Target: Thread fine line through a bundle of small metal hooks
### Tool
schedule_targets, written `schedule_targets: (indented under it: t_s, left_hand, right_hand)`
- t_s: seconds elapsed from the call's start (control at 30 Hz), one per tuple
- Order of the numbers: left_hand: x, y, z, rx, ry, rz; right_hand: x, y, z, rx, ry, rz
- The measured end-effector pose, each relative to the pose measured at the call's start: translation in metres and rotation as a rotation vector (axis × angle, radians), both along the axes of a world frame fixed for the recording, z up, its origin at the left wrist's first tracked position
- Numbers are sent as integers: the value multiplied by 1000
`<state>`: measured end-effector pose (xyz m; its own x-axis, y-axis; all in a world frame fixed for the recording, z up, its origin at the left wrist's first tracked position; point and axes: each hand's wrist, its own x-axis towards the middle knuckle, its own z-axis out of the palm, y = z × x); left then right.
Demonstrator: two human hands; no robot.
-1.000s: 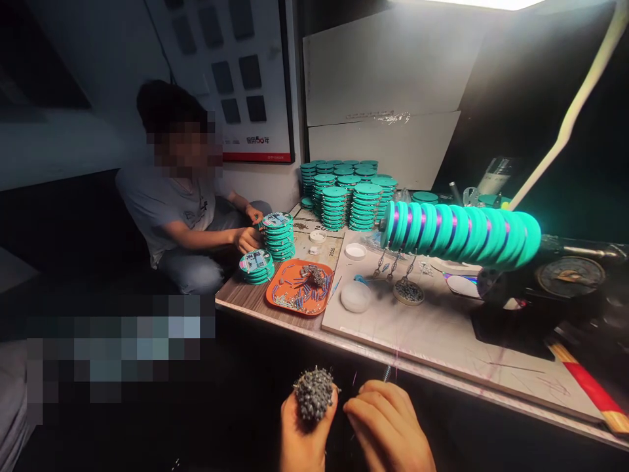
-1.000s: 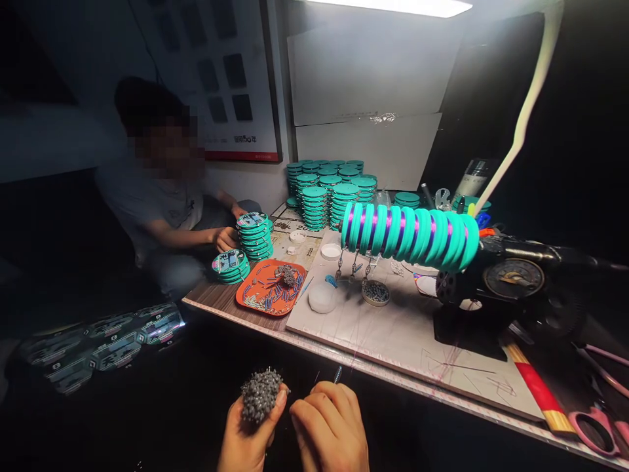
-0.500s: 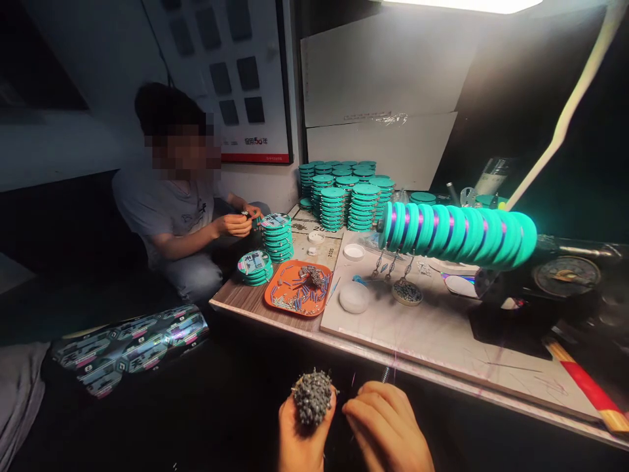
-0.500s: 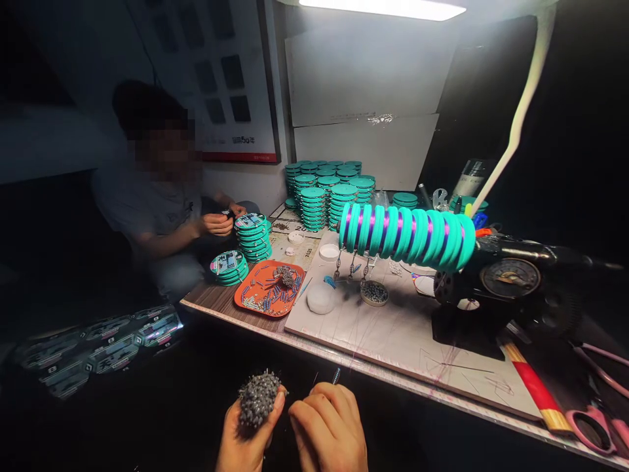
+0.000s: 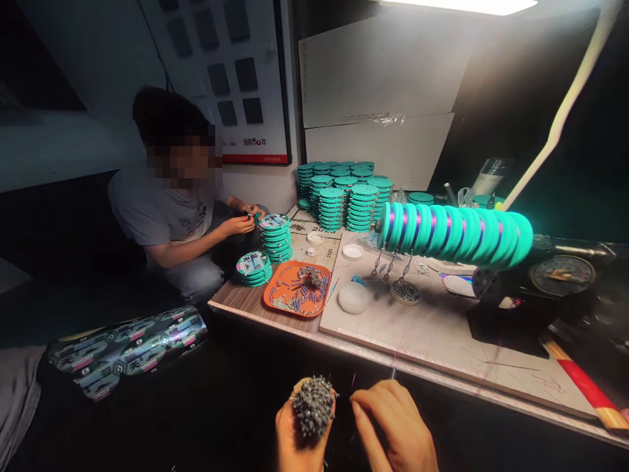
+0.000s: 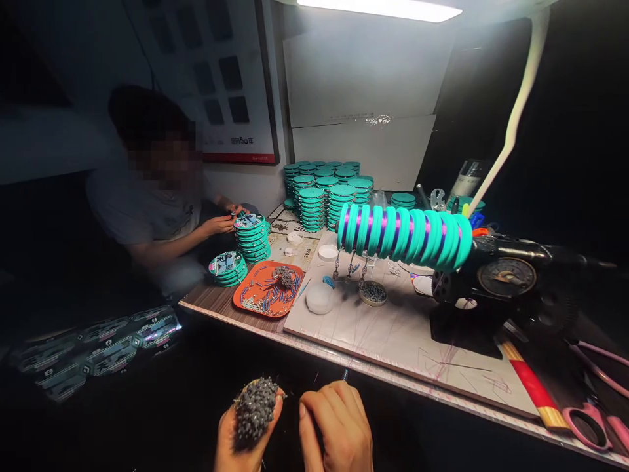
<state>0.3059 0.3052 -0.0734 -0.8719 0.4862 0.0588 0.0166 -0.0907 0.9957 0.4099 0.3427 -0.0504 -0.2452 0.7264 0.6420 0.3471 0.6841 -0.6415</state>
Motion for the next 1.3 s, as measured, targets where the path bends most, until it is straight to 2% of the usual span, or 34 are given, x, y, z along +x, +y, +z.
schedule_targets:
  t_s: [0.17,0.3,0.43,0.53,0.9,1.1,1.2,1.3]
  left_hand:
    - [4,4,10,37,-116,-14]
    - [7,7,19,95,-213,-28]
    - [9,8,22,130,-282,-5]
    - [9,8,21,131,-294,-16]
    - [3,7,13,86,-171,-20]
    - [1,2,-1,59,-92,4]
    - [-2,-2,-7,88,-42,14]
    - [-6,-3,-2,62,97,-52]
  right_hand:
    - [-3,-2,5,87,0,46]
    - [-2,1,7,153,-80,102]
    - [3,8,8,244,-153,149]
    - [3,10,7,240,-153,132]
    - [3,9,8,223,-158,135]
    - [-1,4,5,38,-16,7]
    - [-3,3,3,54,-23,-44]
    - [-4,3,3,125,-64,-97]
